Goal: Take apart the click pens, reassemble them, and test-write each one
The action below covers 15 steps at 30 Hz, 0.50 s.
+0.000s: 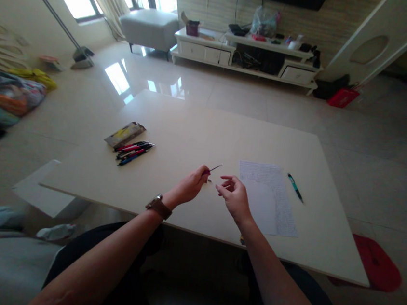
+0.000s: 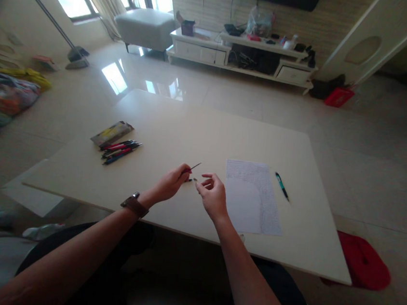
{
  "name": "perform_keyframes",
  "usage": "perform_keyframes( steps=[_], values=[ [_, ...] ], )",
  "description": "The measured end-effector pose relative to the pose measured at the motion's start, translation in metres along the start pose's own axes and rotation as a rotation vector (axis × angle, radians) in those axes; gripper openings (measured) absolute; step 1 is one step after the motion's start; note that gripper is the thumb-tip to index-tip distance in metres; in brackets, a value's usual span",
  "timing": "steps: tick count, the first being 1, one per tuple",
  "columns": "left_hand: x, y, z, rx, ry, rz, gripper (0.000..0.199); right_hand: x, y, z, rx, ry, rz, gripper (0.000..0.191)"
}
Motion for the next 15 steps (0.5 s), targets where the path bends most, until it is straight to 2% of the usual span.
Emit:
perform_keyframes(
  steps=[3, 7, 11, 15],
  values=[
    [-0.019, 0.03, 0.003, -0.144, -0.119, 0.102, 0.015, 0.002, -0.002, -0.001, -0.012, 0.016, -0.05, 0.026],
    [-0.033, 0.066, 0.002, -0.295, -0.137, 0.254, 0.012, 0.002, 0.001, -0.003, -0.033, 0.043, -0.14, 0.018],
    [-0.03, 0.083, 0.0, -0.298, -0.123, 0.272, 0.017, 0.001, 0.004, -0.004, -0.036, 0.047, -0.172, 0.017],
    [-0.013, 0.091, 0.0, -0.267, -0.044, 0.261, 0.021, 0.001, 0.005, -0.004, -0.043, 0.05, -0.179, 0.016]
  ],
)
Point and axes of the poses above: each hand's wrist, its own z-axis towards the middle knuckle, its own x-axis out of the palm, y = z × x, the point moved 8 cm from there along z, towards the middle knuckle, and after that the axes turned 1 degree about x, right-handed, at the moved point
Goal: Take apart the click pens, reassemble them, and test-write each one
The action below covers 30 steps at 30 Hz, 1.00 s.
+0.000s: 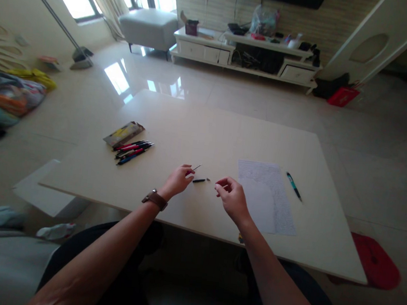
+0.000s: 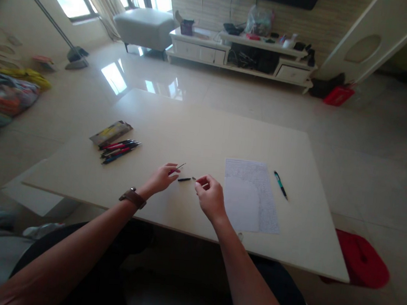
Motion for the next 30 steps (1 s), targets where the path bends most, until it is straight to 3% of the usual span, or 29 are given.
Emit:
perform_keyframes(
  steps=[4, 12, 23, 30],
  values=[
    [0.013, 0.001, 0.0, 0.017, 0.066, 0.011, 0.023, -0.001, 0.001, -0.001, -0.006, 0.005, -0.009, 0.015],
    [0.014, -0.003, -0.001, 0.038, 0.113, 0.069, 0.023, 0.0, 0.002, -0.002, -0.013, 0.017, -0.038, 0.015],
    [-0.007, 0.004, -0.004, -0.141, 0.036, 0.29, 0.019, 0.004, 0.001, -0.002, -0.034, 0.032, -0.104, 0.015],
    [-0.007, 0.004, -0.008, -0.155, 0.07, 0.336, 0.015, 0.004, 0.004, -0.004, -0.037, 0.033, -0.109, 0.015]
  ],
)
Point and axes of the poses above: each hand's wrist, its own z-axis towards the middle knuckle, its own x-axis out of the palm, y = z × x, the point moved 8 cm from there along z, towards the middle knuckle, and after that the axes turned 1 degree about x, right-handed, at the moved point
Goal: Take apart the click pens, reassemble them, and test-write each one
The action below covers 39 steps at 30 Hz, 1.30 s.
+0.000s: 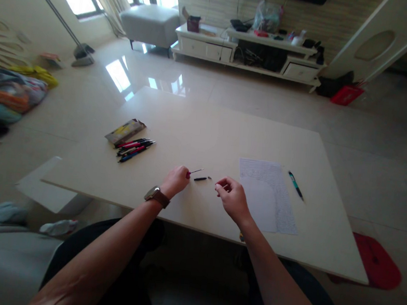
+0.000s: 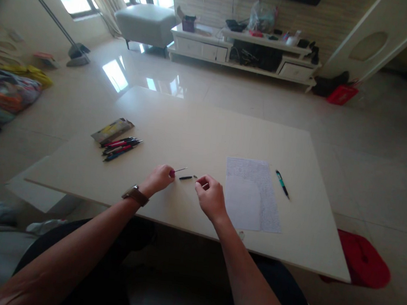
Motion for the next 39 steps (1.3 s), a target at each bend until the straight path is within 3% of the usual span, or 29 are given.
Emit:
perform_keyframes(
  steps=[8, 11, 14, 17, 23, 31, 39],
  values=[
    [0.004, -0.009, 0.001, 0.089, 0.019, -0.131, 0.013, -0.002, 0.002, -0.001, -0.005, 0.001, -0.012, 0.013],
    [0.003, -0.033, -0.003, 0.184, 0.071, -0.341, 0.009, -0.002, 0.001, 0.0, 0.004, -0.001, -0.02, 0.013],
    [0.002, -0.065, -0.015, 0.327, 0.207, -0.722, 0.02, 0.0, -0.004, 0.002, 0.01, -0.004, 0.026, 0.018],
    [0.0, -0.083, -0.026, 0.396, 0.297, -0.887, 0.027, 0.007, -0.01, 0.004, 0.018, 0.031, 0.101, 0.025],
    [0.002, -0.086, -0.035, 0.436, 0.355, -0.889, 0.026, 0.014, -0.012, 0.005, 0.015, 0.083, 0.099, 0.018],
    [0.002, -0.088, -0.038, 0.457, 0.362, -0.901, 0.027, 0.02, -0.015, 0.005, 0.041, 0.062, 0.169, 0.017],
    [-0.009, -0.091, -0.043, 0.422, 0.391, -0.785, 0.029, -0.033, -0.007, 0.011, -0.04, -0.31, 0.357, 0.021]
  ],
)
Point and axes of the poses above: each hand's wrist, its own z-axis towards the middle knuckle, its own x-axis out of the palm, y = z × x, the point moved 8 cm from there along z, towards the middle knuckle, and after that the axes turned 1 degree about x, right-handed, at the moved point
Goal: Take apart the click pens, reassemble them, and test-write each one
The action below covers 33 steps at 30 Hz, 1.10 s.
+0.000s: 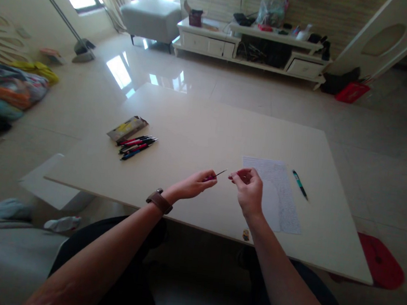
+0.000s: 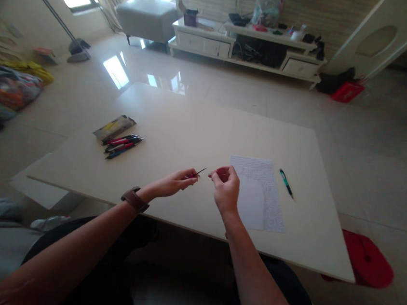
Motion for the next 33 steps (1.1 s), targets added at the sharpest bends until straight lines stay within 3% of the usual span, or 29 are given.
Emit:
perform_keyframes(
  steps=[8, 16, 26, 33],
  values=[
    [0.006, 0.006, 0.001, -0.019, 0.055, 0.037, 0.032, -0.003, 0.005, 0.001, -0.033, -0.019, 0.022, 0.023],
    [0.004, 0.007, 0.001, -0.012, 0.033, 0.028, 0.031, -0.007, 0.01, 0.001, -0.063, -0.058, 0.009, 0.019],
    [0.006, 0.003, 0.002, -0.002, 0.032, 0.058, 0.031, 0.001, 0.002, 0.0, -0.009, -0.004, 0.04, 0.021],
    [-0.004, 0.001, 0.003, 0.073, -0.119, -0.053, 0.02, 0.011, -0.007, -0.001, 0.052, 0.078, 0.094, 0.026]
  ],
)
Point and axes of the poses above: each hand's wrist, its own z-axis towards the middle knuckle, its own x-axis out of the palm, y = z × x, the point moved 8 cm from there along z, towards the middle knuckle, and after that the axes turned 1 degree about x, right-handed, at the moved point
